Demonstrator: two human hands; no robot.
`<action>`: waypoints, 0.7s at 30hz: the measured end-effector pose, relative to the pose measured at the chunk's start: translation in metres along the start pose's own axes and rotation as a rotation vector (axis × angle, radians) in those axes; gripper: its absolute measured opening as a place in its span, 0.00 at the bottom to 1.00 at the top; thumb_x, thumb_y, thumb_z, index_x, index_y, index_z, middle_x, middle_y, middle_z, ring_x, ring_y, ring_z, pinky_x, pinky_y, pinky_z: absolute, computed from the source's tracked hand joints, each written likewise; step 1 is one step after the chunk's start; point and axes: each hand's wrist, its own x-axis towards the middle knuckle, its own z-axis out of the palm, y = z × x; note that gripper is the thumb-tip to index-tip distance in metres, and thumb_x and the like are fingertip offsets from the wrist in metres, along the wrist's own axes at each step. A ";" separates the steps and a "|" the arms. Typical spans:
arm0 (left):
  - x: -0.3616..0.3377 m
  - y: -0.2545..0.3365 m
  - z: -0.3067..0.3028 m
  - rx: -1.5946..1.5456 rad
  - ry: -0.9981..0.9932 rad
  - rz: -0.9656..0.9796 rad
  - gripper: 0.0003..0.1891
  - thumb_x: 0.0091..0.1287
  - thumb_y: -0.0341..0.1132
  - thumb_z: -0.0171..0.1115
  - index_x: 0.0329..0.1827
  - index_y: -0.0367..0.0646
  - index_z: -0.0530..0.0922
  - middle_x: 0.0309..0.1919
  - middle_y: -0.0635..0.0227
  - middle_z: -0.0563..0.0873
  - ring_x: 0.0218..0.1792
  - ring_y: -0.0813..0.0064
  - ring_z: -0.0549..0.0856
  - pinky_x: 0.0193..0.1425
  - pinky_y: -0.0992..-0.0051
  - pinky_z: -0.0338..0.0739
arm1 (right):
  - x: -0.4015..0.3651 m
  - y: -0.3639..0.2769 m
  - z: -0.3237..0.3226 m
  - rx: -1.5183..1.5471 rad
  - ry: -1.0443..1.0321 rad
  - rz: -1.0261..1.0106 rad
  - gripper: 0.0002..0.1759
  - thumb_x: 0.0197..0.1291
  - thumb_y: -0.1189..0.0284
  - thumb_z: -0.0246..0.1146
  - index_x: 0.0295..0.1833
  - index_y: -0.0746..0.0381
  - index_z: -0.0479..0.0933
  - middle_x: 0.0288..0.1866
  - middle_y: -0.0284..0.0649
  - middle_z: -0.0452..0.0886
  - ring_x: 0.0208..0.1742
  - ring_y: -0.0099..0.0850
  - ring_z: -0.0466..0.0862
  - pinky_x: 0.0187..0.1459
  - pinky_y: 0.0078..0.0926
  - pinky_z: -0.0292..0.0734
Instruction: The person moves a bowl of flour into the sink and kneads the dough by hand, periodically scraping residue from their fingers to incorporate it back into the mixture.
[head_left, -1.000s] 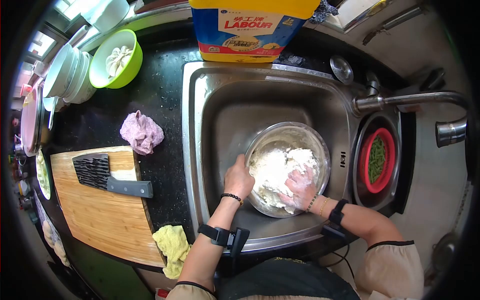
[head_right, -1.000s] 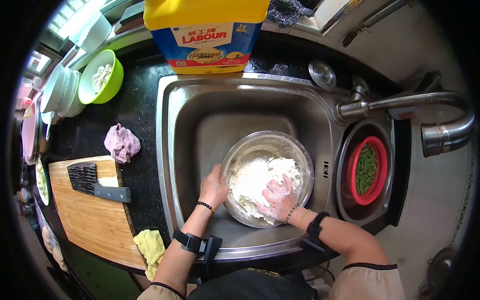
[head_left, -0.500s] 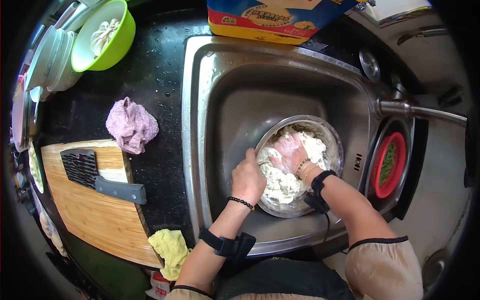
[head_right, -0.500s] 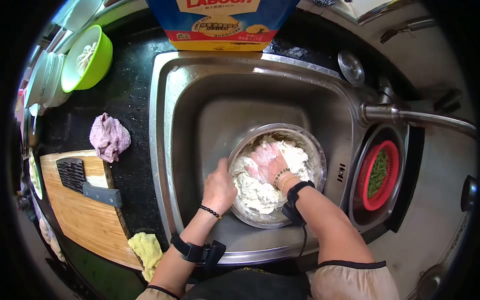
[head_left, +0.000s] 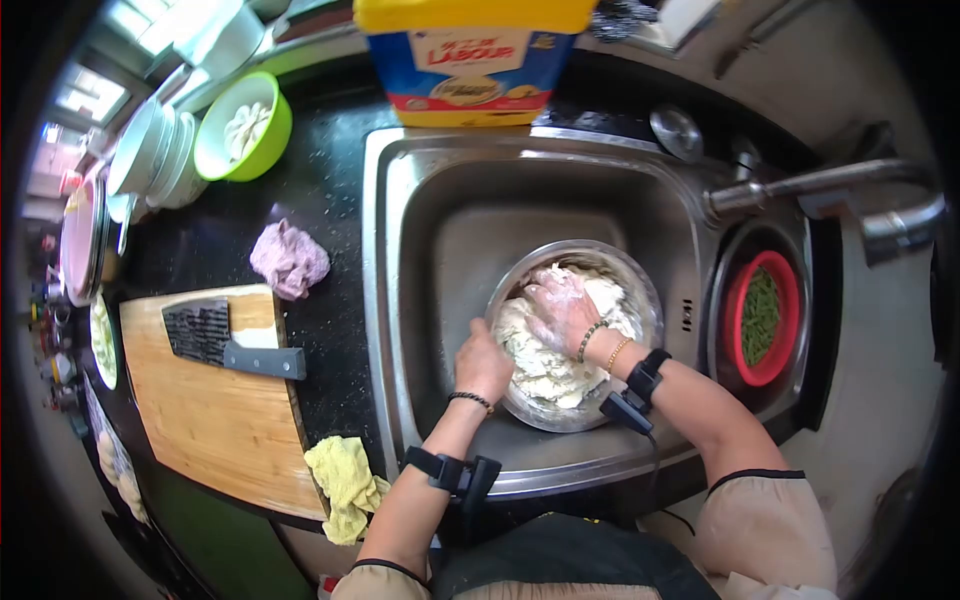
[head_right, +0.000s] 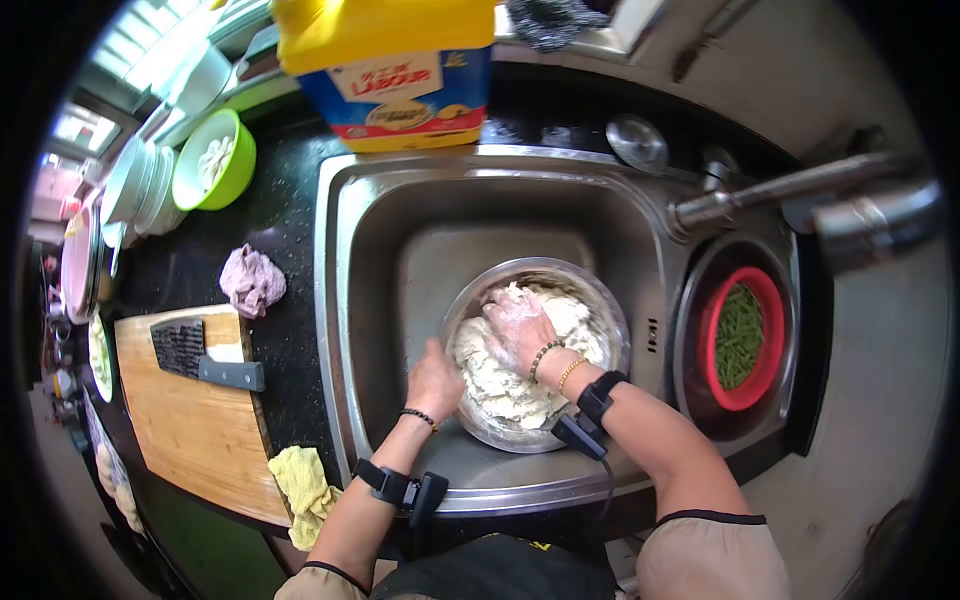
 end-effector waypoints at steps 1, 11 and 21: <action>-0.005 -0.002 0.002 -0.016 -0.008 -0.031 0.13 0.52 0.24 0.52 0.41 0.31 0.64 0.34 0.37 0.79 0.41 0.41 0.79 0.48 0.54 0.70 | -0.011 0.000 -0.007 -0.060 0.135 -0.086 0.25 0.57 0.57 0.53 0.53 0.64 0.71 0.57 0.50 0.71 0.62 0.44 0.66 0.65 0.40 0.53; -0.014 -0.024 0.016 -0.144 -0.096 -0.155 0.12 0.58 0.28 0.50 0.40 0.28 0.64 0.33 0.35 0.78 0.41 0.40 0.78 0.47 0.54 0.71 | -0.035 0.098 0.021 0.869 -0.099 0.703 0.40 0.58 0.41 0.48 0.47 0.72 0.74 0.50 0.56 0.76 0.54 0.48 0.74 0.58 0.33 0.64; -0.015 -0.025 0.020 -0.189 -0.111 -0.161 0.11 0.59 0.28 0.49 0.39 0.28 0.64 0.34 0.36 0.78 0.40 0.40 0.78 0.46 0.55 0.71 | 0.026 0.076 0.002 0.846 -0.336 0.742 0.34 0.53 0.47 0.60 0.54 0.66 0.74 0.51 0.44 0.78 0.51 0.32 0.75 0.53 0.26 0.68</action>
